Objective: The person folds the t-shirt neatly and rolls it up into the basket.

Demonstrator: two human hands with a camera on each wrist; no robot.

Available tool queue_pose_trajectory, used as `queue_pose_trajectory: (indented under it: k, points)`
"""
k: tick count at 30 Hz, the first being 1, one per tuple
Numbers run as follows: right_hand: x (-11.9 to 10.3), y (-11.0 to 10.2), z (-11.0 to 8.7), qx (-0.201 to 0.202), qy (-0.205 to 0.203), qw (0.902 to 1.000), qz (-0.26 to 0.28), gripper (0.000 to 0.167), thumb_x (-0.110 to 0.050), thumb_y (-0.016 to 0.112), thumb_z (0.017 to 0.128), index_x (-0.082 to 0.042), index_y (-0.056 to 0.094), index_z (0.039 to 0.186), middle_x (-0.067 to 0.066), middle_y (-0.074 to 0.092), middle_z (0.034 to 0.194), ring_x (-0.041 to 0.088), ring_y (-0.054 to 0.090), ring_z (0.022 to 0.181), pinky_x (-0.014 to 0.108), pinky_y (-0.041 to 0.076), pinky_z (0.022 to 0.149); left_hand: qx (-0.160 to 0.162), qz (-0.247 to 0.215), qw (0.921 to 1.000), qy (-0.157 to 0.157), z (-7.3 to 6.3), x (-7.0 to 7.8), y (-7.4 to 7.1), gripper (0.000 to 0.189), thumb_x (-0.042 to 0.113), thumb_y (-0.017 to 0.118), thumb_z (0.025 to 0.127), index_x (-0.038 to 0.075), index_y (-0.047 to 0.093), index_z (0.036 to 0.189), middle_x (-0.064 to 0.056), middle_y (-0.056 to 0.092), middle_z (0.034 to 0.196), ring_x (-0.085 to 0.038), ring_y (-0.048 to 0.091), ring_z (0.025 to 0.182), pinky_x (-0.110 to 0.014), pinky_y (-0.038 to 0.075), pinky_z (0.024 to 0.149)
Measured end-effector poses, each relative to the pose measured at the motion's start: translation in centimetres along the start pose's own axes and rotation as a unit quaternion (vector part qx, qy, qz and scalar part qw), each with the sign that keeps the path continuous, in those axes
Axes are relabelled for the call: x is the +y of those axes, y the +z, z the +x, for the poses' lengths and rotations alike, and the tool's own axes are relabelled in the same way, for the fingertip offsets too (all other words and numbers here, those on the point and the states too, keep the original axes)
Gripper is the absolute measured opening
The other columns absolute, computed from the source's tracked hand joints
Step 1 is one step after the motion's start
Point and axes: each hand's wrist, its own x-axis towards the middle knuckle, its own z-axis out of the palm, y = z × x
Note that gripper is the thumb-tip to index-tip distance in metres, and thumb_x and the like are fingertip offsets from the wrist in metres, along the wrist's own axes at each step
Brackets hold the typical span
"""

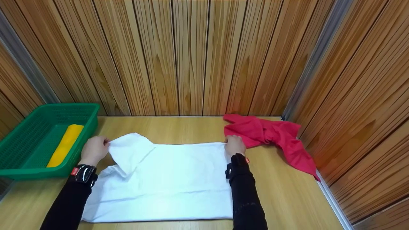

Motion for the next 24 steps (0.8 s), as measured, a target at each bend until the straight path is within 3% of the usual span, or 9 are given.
queue_pose_trajectory:
  k: [5, 14, 19, 24]
  points:
    - [-0.7, -1.8, -0.1, -0.009, -0.008, 0.9999, 0.004, 0.01, -0.012, 0.064, 0.09, -0.005, 0.067, 0.097, 0.013, 0.066, 0.091, 0.034, 0.059, 0.089, 0.048, 0.047, 0.079, 0.011, -0.001, 0.9999, 0.004, 0.8, 2.2, -1.5, 0.021, -0.001, 0.054, 0.097, -0.005, 0.065, 0.115, -0.024, 0.066, 0.108, -0.039, 0.058, 0.095, -0.055, 0.047, 0.093]
    - [-1.4, -3.7, -0.2, -0.017, -0.028, 0.9994, 0.009, 0.009, -0.012, 0.066, 0.09, -0.005, 0.066, 0.096, 0.011, 0.064, 0.089, 0.031, 0.056, 0.086, 0.045, 0.046, 0.077, 0.08, -0.014, 0.9939, 0.075, 2.0, 4.8, -2.9, 0.018, -0.002, 0.056, 0.096, -0.006, 0.068, 0.109, -0.025, 0.067, 0.105, -0.041, 0.061, 0.097, -0.054, 0.048, 0.092]
    - [-1.5, -4.2, -0.2, -0.03, -0.031, 0.9988, 0.023, 0.012, -0.01, 0.066, 0.091, -0.003, 0.07, 0.1, 0.014, 0.067, 0.096, 0.031, 0.057, 0.088, 0.046, 0.046, 0.082, 0.116, -0.018, 0.9874, 0.106, 2.3, 5.5, -3.3, 0.016, -0.005, 0.057, 0.095, -0.007, 0.069, 0.106, -0.025, 0.065, 0.102, -0.04, 0.06, 0.097, -0.051, 0.049, 0.092]
    - [-1.5, -4.3, -0.2, -0.036, -0.033, 0.9984, 0.027, 0.017, -0.01, 0.065, 0.092, -0.003, 0.072, 0.105, 0.014, 0.069, 0.101, 0.031, 0.058, 0.09, 0.047, 0.047, 0.083, 0.122, -0.025, 0.9856, 0.114, 2.3, 5.4, -3.4, 0.015, -0.005, 0.058, 0.095, -0.007, 0.068, 0.106, -0.024, 0.064, 0.102, -0.04, 0.06, 0.096, -0.051, 0.049, 0.091]
